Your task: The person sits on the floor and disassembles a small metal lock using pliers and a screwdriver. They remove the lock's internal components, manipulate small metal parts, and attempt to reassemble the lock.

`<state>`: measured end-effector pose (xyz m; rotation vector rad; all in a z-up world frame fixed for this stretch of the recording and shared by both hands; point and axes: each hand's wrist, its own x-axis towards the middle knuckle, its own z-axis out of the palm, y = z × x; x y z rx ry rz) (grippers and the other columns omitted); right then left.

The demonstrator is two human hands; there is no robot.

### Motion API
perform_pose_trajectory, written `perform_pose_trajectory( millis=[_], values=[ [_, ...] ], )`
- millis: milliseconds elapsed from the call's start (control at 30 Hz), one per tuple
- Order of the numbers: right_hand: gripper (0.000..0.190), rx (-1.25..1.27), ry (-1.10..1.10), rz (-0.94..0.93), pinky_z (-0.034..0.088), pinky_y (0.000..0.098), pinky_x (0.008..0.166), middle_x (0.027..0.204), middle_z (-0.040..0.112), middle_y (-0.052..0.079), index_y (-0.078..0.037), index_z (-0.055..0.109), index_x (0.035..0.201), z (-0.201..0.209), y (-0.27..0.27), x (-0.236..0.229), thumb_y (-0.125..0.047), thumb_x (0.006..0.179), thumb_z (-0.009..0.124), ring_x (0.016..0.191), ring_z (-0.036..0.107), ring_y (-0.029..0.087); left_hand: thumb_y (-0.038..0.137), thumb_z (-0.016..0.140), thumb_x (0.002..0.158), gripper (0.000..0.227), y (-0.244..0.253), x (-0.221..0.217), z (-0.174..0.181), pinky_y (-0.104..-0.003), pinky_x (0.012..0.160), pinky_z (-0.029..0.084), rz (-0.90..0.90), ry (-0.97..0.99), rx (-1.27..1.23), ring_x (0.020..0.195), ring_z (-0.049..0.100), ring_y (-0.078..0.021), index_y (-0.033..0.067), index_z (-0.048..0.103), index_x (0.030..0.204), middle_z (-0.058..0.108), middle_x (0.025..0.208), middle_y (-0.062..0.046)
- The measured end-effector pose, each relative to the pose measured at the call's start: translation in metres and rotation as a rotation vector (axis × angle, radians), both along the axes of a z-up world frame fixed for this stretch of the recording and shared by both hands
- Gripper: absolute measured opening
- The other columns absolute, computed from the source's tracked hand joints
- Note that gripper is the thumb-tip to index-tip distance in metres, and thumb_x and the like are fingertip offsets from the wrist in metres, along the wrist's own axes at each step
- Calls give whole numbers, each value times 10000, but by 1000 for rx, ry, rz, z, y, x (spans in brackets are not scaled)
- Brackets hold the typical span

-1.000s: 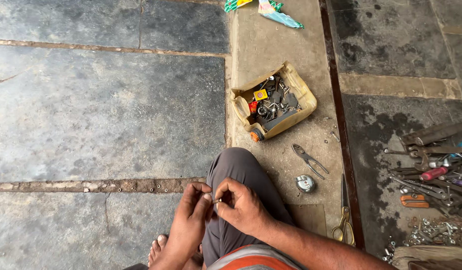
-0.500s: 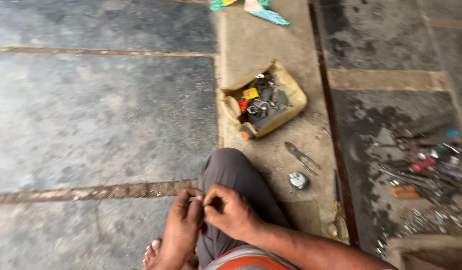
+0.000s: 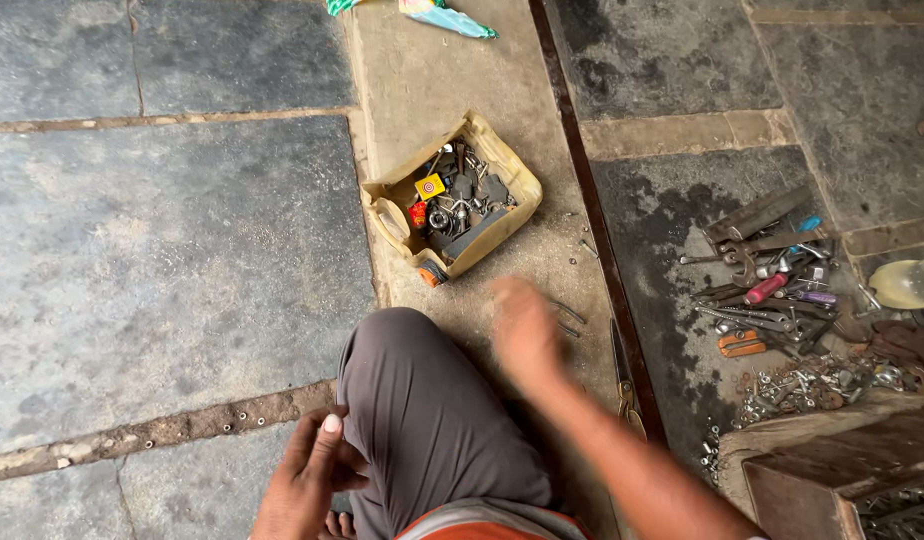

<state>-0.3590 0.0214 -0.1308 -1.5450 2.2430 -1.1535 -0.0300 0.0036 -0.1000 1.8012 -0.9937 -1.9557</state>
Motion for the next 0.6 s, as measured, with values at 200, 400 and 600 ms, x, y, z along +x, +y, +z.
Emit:
perform_pose_trajectory(
  millis=[200,400,600],
  values=[
    [128,311,189,-527,561,445,780,981,760,140,-133,732,985,-108,-9,-196,-122,858,747,914,719,344,401,611,985,420,-9,28,-17,-386,688,586,-118,-73,57,690,674,-232,40,688,1186,713,803,-135],
    [175,394,346,-507,545,517,765,942,736,208,-148,726,1043,-131,-2,-218,-166,871,746,895,693,436,389,660,1000,380,-42,69,-9,-370,699,585,-259,-333,-133,729,758,-206,28,772,1036,763,813,-114],
    [163,139,416,-157,543,483,844,976,706,166,-75,708,1112,-56,-51,-114,-136,969,757,933,683,366,288,728,895,269,-101,203,-73,-480,807,556,-16,-933,-540,927,714,-394,63,746,1041,748,970,-206]
  ],
)
